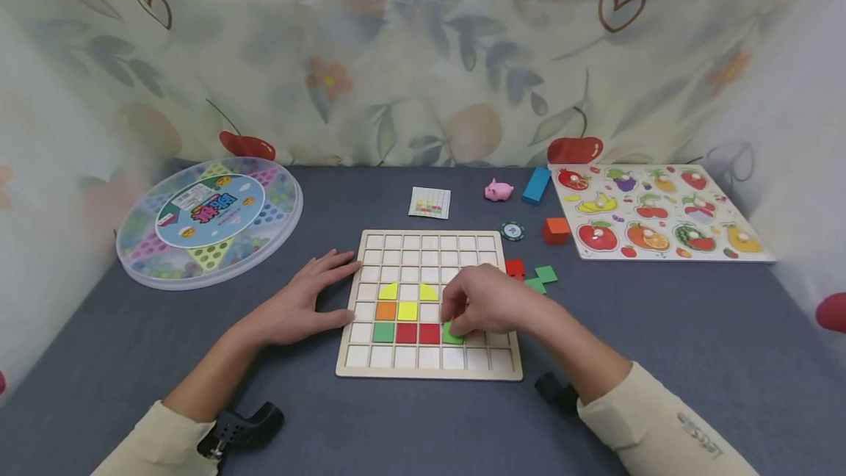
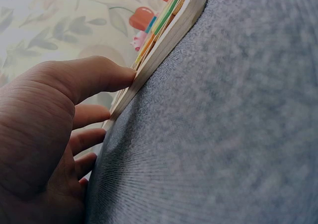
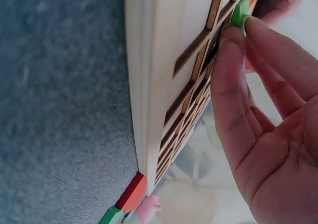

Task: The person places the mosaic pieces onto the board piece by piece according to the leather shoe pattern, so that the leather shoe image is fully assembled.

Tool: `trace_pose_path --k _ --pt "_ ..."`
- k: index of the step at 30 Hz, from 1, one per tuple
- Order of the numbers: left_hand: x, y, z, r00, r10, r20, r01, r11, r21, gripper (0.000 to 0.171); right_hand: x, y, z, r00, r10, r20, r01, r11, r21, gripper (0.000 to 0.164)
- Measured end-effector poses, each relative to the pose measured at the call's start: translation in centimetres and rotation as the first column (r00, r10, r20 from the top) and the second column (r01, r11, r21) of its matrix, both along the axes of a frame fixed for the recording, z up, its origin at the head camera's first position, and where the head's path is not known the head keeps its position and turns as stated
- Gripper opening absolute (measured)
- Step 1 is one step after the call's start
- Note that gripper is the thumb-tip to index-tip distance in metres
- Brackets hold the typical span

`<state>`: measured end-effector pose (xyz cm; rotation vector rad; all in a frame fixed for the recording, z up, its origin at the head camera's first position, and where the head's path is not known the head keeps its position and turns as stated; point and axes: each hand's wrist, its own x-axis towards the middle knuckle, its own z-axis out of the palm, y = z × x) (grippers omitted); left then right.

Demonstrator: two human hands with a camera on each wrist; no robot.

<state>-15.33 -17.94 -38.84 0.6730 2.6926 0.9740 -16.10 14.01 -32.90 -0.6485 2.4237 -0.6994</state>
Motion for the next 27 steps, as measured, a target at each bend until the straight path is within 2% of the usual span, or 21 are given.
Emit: trace_pose_path --k 7,13,20,27 --pt "0.0 0.0 0.0 1.000 -0.001 -0.004 0.001 1.000 0.005 0.075 0.2 -0.1 -0.2 0.997 0.024 -0.073 -0.023 1.000 0.009 0.016" --pt "0.0 0.1 -0.2 1.000 -0.001 -0.004 0.001 1.000 0.003 0.075 0.3 0.6 -0.4 0.997 0.027 -0.068 -0.029 0.999 -0.034 0.013" --pt "-0.1 0.2 -0.1 1.000 -0.007 -0.008 0.007 1.000 0.009 0.075 0.1 3.5 0.2 0.997 0.006 -0.078 -0.014 0.995 -0.094 0.013" --pt "-0.1 0.1 0.0 1.000 -0.005 -0.013 0.005 1.000 0.005 0.075 0.1 6.2 0.8 0.995 -0.047 -0.091 0.039 0.996 -0.084 0.016"
